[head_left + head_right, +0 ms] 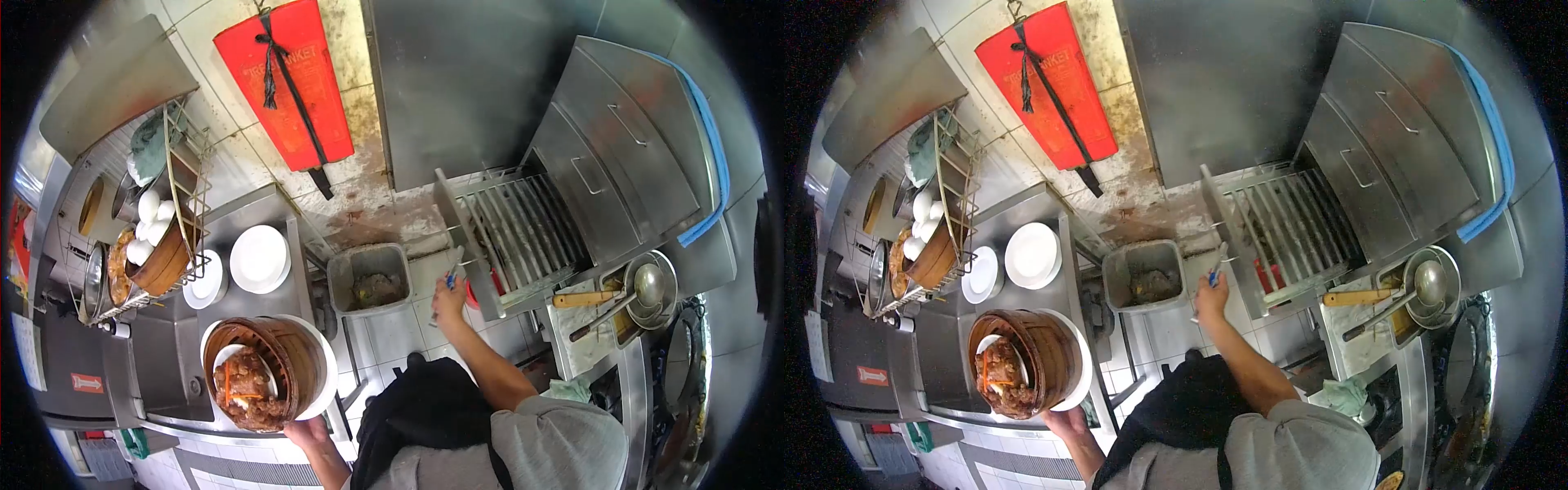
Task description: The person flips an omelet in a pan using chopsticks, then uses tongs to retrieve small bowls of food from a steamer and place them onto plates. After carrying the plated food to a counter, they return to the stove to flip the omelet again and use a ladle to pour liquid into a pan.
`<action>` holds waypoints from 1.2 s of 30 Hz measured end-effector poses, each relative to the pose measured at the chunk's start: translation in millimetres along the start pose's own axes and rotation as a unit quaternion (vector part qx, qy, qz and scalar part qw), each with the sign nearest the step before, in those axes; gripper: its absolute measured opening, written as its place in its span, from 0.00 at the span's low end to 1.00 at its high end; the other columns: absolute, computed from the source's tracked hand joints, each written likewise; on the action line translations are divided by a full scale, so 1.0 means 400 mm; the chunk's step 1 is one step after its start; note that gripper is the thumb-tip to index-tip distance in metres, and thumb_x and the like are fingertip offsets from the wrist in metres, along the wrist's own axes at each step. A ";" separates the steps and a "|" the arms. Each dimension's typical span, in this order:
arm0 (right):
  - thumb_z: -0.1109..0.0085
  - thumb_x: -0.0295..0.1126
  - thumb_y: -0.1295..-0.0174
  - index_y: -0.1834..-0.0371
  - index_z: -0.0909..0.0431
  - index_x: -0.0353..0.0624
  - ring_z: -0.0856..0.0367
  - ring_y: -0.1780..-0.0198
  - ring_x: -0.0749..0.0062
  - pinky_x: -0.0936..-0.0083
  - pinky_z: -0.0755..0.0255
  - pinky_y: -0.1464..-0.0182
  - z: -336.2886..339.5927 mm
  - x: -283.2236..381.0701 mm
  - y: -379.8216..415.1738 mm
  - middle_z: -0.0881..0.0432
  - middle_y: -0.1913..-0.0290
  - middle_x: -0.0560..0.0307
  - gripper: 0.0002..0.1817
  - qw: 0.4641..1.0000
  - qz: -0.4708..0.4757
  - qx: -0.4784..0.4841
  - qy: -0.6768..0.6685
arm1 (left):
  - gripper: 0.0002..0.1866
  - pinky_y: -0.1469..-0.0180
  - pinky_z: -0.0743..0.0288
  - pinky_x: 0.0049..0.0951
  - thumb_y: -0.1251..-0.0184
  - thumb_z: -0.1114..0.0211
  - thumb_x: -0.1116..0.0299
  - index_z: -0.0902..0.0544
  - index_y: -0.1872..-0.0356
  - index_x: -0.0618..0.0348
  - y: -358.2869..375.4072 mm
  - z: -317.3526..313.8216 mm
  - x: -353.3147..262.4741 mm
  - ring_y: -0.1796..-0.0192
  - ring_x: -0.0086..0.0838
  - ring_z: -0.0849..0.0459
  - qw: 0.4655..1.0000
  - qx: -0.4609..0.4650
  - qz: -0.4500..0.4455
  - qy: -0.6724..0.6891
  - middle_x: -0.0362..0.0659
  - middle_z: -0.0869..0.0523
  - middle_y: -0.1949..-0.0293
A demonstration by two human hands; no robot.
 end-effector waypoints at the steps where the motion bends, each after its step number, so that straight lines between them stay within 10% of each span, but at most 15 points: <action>1: 0.45 0.26 0.41 0.59 0.33 0.52 0.41 0.89 0.84 0.83 0.48 0.90 0.011 0.030 -0.008 0.35 0.83 0.68 0.10 1.000 -0.017 0.012 -0.020 | 0.30 0.34 0.37 0.47 0.35 0.44 0.56 0.35 0.38 0.66 0.011 -0.001 -0.001 0.37 0.45 0.31 1.000 -0.005 0.008 -0.006 0.54 0.30 0.38; 3: 0.45 0.26 0.40 0.61 0.33 0.50 0.40 0.89 0.83 0.82 0.47 0.90 0.017 0.096 -0.028 0.35 0.84 0.68 0.08 0.998 0.025 -0.057 0.019 | 0.30 0.34 0.38 0.48 0.34 0.45 0.55 0.35 0.37 0.64 0.020 -0.014 -0.003 0.36 0.45 0.31 1.000 -0.003 0.018 0.014 0.53 0.31 0.38; 5: 0.47 0.28 0.39 0.55 0.31 0.51 0.38 0.87 0.80 0.81 0.45 0.88 0.172 0.007 -0.257 0.34 0.82 0.68 0.10 0.990 -0.021 0.101 -0.098 | 0.29 0.34 0.38 0.48 0.33 0.47 0.53 0.35 0.37 0.60 0.040 -0.059 -0.029 0.36 0.44 0.32 0.993 -0.063 0.032 -0.097 0.52 0.31 0.37; 14: 0.50 0.29 0.39 0.78 0.33 0.48 0.37 0.80 0.81 0.82 0.39 0.82 0.273 0.326 -0.575 0.36 0.80 0.67 0.10 0.986 0.106 -0.113 -0.065 | 0.30 0.37 0.32 0.46 0.31 0.54 0.48 0.37 0.37 0.61 -0.007 0.067 -0.022 0.39 0.44 0.30 0.998 -0.056 0.001 0.014 0.51 0.30 0.39; 19: 0.51 0.28 0.37 0.77 0.36 0.47 0.37 0.80 0.81 0.83 0.38 0.79 0.158 0.331 -0.476 0.36 0.80 0.66 0.11 0.984 -0.015 -0.115 -0.139 | 0.29 0.37 0.32 0.47 0.29 0.56 0.50 0.38 0.35 0.61 0.000 0.065 -0.073 0.38 0.44 0.30 1.000 -0.029 -0.004 0.000 0.51 0.31 0.38; 22: 0.43 0.31 0.38 0.51 0.27 0.44 0.32 0.75 0.81 0.82 0.34 0.74 -0.158 0.338 -0.089 0.28 0.73 0.66 0.13 0.967 0.056 0.176 0.177 | 0.29 0.37 0.31 0.48 0.29 0.56 0.50 0.38 0.35 0.60 -0.018 0.103 -0.102 0.38 0.44 0.30 0.999 -0.036 -0.007 -0.005 0.51 0.31 0.38; 25: 0.36 0.24 0.47 0.44 0.27 0.42 0.21 0.62 0.66 0.77 0.28 0.57 -0.439 0.399 0.258 0.20 0.63 0.54 0.24 0.616 0.517 0.388 0.449 | 0.27 0.38 0.31 0.47 0.29 0.53 0.53 0.37 0.37 0.61 -0.024 0.131 -0.148 0.40 0.44 0.28 0.999 -0.020 0.022 0.042 0.52 0.29 0.40; 28: 0.37 0.22 0.55 0.44 0.25 0.51 0.23 0.62 0.54 0.69 0.27 0.59 -0.644 0.438 0.476 0.22 0.65 0.54 0.30 0.431 0.628 0.360 0.538 | 0.25 0.39 0.29 0.47 0.30 0.51 0.57 0.36 0.38 0.62 -0.051 0.167 -0.188 0.41 0.45 0.27 0.997 -0.005 0.052 0.064 0.52 0.28 0.41; 33: 0.48 0.27 0.47 0.56 0.21 0.49 0.23 0.59 0.63 0.68 0.26 0.66 -0.862 0.406 0.677 0.23 0.66 0.58 0.15 0.168 0.746 0.216 0.608 | 0.28 0.38 0.30 0.47 0.29 0.55 0.51 0.38 0.36 0.60 -0.088 0.314 -0.270 0.38 0.45 0.30 0.992 0.014 0.120 0.034 0.51 0.32 0.38; 36: 0.45 0.31 0.48 0.58 0.20 0.54 0.27 0.52 0.67 0.74 0.28 0.62 -0.977 0.343 0.702 0.23 0.66 0.65 0.13 -0.090 0.713 0.181 0.672 | 0.30 0.38 0.32 0.48 0.29 0.57 0.48 0.40 0.34 0.57 -0.091 0.369 -0.327 0.37 0.46 0.32 0.990 0.012 0.139 -0.003 0.51 0.34 0.37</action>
Point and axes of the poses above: each hand's wrist, its own y-axis away from the middle knuckle, its own z-axis out of the back of the hand, x = y × z, the point moved 2 cm from there along -y, towards the middle knuckle
